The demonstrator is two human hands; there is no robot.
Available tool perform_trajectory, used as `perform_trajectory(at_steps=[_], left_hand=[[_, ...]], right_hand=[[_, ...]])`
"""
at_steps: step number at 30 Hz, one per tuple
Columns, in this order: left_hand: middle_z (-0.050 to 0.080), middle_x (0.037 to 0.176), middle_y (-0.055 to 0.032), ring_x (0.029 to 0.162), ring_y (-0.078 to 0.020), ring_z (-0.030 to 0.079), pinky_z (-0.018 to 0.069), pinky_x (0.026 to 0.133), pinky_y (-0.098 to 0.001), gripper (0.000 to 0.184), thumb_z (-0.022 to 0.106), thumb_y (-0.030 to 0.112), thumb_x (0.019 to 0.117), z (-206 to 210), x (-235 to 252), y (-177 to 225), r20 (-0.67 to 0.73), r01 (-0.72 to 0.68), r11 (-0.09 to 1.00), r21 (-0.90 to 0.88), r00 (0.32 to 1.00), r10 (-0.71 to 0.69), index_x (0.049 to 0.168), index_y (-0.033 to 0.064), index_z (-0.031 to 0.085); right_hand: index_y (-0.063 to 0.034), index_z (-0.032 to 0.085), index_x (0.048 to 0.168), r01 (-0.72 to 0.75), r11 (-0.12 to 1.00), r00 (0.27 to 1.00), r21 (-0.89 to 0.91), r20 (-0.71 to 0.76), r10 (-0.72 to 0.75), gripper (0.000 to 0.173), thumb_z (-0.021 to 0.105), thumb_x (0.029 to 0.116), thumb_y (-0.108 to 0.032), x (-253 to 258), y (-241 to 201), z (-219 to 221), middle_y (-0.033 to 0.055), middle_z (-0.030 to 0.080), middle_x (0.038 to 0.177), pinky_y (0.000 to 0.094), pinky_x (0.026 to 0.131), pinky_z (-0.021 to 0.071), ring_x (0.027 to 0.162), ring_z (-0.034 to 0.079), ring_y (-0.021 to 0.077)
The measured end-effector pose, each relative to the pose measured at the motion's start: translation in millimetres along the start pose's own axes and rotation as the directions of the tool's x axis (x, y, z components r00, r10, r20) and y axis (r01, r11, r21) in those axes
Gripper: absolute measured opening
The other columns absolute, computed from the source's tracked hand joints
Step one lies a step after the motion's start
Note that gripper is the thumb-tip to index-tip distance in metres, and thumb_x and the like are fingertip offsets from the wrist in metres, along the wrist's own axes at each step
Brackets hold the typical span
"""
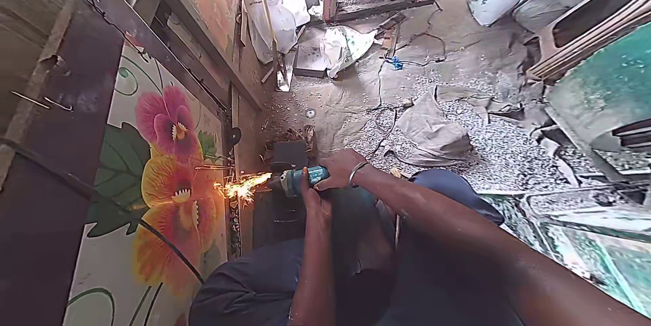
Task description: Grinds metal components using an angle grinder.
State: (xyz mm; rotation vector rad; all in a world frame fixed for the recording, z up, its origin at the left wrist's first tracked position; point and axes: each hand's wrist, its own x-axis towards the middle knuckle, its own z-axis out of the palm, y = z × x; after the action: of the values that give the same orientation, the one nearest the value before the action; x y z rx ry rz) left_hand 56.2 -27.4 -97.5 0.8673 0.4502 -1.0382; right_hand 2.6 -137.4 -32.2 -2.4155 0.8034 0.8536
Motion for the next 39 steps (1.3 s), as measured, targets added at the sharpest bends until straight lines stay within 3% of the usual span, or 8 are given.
perform_trajectory(at_steps=[6, 11, 14, 39], left_hand=[[0.066, 0.085, -0.0094, 0.074, -0.0198, 0.069, 0.0609, 0.066, -0.0383, 0.029, 0.047, 0.036, 0.1056, 1.6, -4.7, -4.7, -0.003, 0.025, 1.000, 0.002, 1.000, -0.025, 0.107, 0.0082, 0.057], [0.066, 0.084, -0.0091, 0.074, -0.0191, 0.069, 0.0605, 0.065, -0.0376, 0.028, 0.046, 0.033, 0.1062, 1.6, -2.5, -4.0, 0.002, 0.029, 0.999, -0.017, 1.000, -0.029, 0.107, 0.0074, 0.057], [0.066, 0.086, -0.0099, 0.075, -0.0203, 0.069, 0.0606, 0.067, -0.0386, 0.028, 0.047, 0.033, 0.1060, 3.3, -2.2, 0.3, -0.019, 0.033, 0.999, -0.034, 0.999, -0.033, 0.108, 0.0068, 0.057], [0.065, 0.085, -0.0095, 0.074, -0.0194, 0.068, 0.0602, 0.066, -0.0365, 0.027, 0.049, 0.032, 0.1060, 1.1, -1.7, 3.0, 0.002, 0.032, 0.999, -0.039, 0.999, -0.032, 0.109, 0.0070, 0.056]], right_hand=[[-0.0122, 0.062, 0.127, -0.020, 1.000, 1.000, 0.009, 0.003, 0.020, 0.084, 0.053, 0.0848, -0.084, -7.2, 3.9, 4.0, 0.0187, 0.071, 0.112, 0.0656, 0.086, 0.0509, 0.106, 0.068, 0.0412], [-0.0117, 0.064, 0.122, -0.017, 1.000, 1.000, 0.005, -0.009, 0.017, 0.082, 0.053, 0.0842, -0.084, -4.8, 4.1, 3.9, 0.0189, 0.071, 0.109, 0.0648, 0.085, 0.0515, 0.105, 0.068, 0.0406], [-0.0119, 0.063, 0.127, -0.017, 1.000, 1.000, -0.004, 0.009, 0.017, 0.084, 0.052, 0.0849, -0.084, -2.1, 0.9, 0.1, 0.0202, 0.071, 0.111, 0.0655, 0.087, 0.0506, 0.107, 0.068, 0.0416], [-0.0140, 0.064, 0.125, -0.006, 1.000, 1.000, -0.002, 0.003, 0.006, 0.082, 0.053, 0.0846, -0.084, 3.3, 0.0, 2.2, 0.0170, 0.071, 0.111, 0.0636, 0.086, 0.0511, 0.107, 0.068, 0.0383]])
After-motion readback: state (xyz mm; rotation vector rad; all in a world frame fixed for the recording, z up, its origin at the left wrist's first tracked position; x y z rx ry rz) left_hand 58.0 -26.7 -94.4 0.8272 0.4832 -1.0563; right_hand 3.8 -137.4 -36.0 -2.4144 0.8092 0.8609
